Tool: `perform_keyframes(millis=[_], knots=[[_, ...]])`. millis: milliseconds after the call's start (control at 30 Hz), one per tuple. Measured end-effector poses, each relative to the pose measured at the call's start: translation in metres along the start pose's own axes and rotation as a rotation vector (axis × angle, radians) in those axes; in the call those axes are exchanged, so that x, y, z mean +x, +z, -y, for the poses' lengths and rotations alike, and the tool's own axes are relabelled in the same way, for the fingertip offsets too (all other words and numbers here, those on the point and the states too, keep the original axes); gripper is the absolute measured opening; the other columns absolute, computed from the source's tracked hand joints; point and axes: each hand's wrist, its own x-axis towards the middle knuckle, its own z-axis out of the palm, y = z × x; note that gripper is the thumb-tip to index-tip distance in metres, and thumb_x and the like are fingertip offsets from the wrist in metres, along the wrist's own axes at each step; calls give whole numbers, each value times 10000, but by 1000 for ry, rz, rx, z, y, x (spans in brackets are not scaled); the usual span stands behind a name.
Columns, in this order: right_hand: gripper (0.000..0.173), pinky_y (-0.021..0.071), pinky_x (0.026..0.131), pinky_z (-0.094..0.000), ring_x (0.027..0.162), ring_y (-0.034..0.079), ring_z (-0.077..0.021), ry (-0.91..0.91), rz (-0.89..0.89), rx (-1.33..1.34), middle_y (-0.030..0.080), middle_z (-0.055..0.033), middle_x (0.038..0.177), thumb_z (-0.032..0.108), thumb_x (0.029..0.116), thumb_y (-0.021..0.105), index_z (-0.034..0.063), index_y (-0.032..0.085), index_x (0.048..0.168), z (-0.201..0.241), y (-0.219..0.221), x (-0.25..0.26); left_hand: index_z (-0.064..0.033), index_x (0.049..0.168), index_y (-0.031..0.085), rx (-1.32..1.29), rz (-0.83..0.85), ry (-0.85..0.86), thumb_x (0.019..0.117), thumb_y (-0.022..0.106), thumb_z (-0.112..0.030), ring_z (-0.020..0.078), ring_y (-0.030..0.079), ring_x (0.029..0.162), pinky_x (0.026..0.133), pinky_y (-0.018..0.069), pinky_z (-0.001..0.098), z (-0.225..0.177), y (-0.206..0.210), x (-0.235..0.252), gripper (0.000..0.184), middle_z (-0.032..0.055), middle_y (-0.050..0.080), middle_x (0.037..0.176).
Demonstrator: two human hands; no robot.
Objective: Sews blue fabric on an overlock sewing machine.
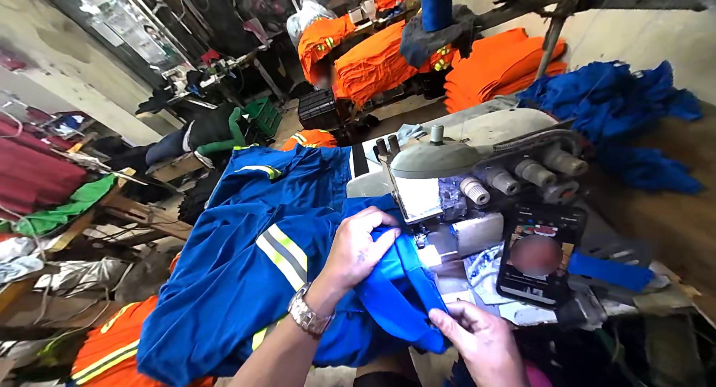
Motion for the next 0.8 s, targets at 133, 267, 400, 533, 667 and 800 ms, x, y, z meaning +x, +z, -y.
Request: perform_keyframes(millis=[133, 267, 400, 533, 667, 800], knots=[[150, 620, 677, -242, 779, 716, -81, -83, -54, -18, 755, -7, 884, 243, 876, 801, 94, 790, 884, -13, 1, 3, -187, 899, 744, 119, 31, 24, 926, 631, -131, 59, 654, 874, 755, 568, 316, 4, 4, 3, 129, -71, 677, 926], [134, 620, 760, -241, 896, 715, -97, -111, -67, -14, 749, -39, 987, 210, 843, 830, 82, 800, 871, -13, -5, 1, -235, 999, 777, 406, 28, 118, 941, 573, -342, 166, 607, 1035, 845, 479, 451, -1, 9, -16, 237, -29, 658, 1087], [82, 627, 737, -246, 795, 723, -69, -93, 0, 79, 760, -30, 880, 87, 860, 802, 25, 781, 909, -11, -11, -8, -230, 1417, 631, 522, 104, 4, 1018, 393, -630, 252, 314, 1537, 1167, 169, 746, -12, 22, -37, 613, -17, 445, 1609], [72, 613, 773, -237, 849, 707, -39, -115, 7, 124, 747, -17, 933, 78, 903, 760, 13, 760, 935, -11, -12, -12, -167, 1457, 577, 548, 230, -51, 1027, 261, -677, 293, 337, 1527, 1139, 80, 813, -15, 26, -20, 739, 36, 504, 1564], [93, 604, 790, -245, 882, 700, -58, -172, -17, 141, 738, -41, 938, 85, 913, 756, -7, 745, 910, -16, -7, -11, -179, 1366, 636, 528, 288, -3, 1023, 233, -704, 323, 417, 1476, 1128, 81, 828, -11, 26, -6, 745, 55, 591, 1470], [98, 596, 802, -250, 881, 697, -67, -186, -39, 82, 737, -62, 920, 79, 911, 754, -17, 748, 898, -13, -1, -9, -176, 1319, 667, 482, 379, 3, 845, 236, -921, 325, 444, 1450, 1147, 102, 800, 2, 14, 12, 982, 70, 625, 1417]])
